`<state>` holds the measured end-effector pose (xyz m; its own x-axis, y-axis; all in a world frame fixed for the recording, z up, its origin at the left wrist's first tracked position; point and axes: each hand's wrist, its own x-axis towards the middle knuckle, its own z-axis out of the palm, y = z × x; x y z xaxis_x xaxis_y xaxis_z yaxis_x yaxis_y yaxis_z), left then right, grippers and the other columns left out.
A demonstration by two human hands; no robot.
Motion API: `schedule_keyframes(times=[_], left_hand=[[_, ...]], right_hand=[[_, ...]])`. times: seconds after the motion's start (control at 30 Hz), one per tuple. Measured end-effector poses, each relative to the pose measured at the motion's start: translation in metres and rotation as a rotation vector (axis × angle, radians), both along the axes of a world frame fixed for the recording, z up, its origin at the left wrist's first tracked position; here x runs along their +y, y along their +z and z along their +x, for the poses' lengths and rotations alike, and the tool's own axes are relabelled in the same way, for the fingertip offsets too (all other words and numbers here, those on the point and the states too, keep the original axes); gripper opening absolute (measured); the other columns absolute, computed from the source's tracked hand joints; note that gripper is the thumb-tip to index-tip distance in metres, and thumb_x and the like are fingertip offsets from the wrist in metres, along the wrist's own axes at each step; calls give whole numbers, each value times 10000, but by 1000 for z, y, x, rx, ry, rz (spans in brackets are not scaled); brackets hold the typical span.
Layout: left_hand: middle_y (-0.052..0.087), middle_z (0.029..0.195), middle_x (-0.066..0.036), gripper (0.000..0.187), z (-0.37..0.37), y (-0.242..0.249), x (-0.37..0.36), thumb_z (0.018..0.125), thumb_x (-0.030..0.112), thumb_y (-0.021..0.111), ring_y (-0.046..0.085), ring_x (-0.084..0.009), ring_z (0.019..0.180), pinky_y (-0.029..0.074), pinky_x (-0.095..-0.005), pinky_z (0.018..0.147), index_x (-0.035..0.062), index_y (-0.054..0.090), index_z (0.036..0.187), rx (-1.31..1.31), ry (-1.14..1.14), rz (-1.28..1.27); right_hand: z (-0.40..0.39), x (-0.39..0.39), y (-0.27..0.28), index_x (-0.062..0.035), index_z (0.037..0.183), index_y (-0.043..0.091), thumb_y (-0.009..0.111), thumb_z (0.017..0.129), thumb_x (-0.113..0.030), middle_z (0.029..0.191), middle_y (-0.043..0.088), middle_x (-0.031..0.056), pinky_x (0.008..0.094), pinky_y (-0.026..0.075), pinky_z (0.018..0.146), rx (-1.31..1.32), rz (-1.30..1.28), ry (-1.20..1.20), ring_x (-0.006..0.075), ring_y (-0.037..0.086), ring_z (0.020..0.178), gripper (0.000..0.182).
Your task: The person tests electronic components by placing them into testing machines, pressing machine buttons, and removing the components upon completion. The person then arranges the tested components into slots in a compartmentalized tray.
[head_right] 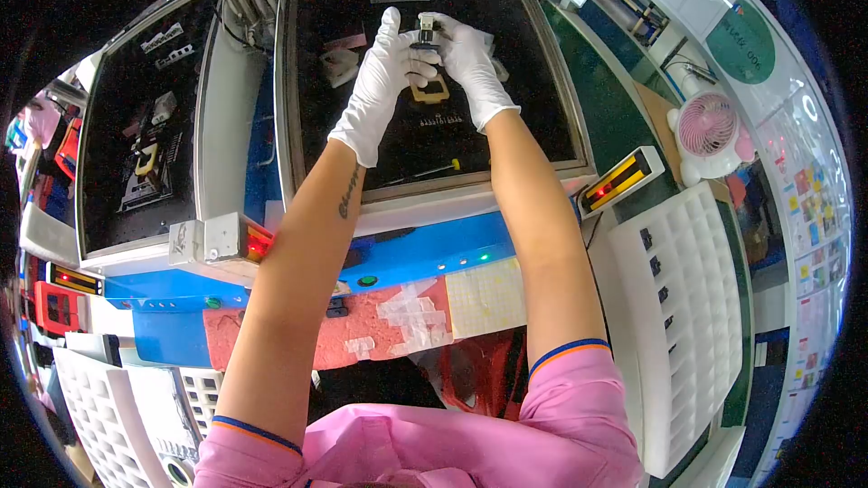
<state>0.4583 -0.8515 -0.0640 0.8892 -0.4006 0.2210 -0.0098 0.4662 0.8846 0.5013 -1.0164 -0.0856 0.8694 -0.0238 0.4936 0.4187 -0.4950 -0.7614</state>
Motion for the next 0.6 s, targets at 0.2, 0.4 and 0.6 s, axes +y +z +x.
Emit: schedule_keyframes(times=[0.2, 0.4, 0.6], left_hand=[[618, 766, -98, 799, 0, 1, 3, 807, 737, 364, 580, -150, 695, 451, -251, 623, 6, 590, 1036, -10, -6, 80], [639, 775, -161, 758, 3, -9, 0, 858, 666, 370, 614, -236, 722, 460, -326, 688, -44, 631, 903, -115, 225, 341], [633, 753, -213, 732, -6, -5, 3, 900, 608, 321, 602, -331, 775, 443, -382, 739, -30, 657, 780, -222, 492, 410]], right_hand=[[-8, 9, 9, -72, 1156, 595, 463, 891, 6, 991, 645, 54, 237, 465, 768, 16, 129, 71, 125, 591, 871, 306], [-27, 12, 28, -59, 1141, 607, 487, 879, -33, 989, 643, 53, 250, 466, 764, 278, 556, 145, 138, 600, 856, 289], [-31, 14, 24, -53, 1139, 603, 566, 846, -108, 965, 632, 40, 269, 437, 799, 352, 715, 170, 136, 576, 850, 301]])
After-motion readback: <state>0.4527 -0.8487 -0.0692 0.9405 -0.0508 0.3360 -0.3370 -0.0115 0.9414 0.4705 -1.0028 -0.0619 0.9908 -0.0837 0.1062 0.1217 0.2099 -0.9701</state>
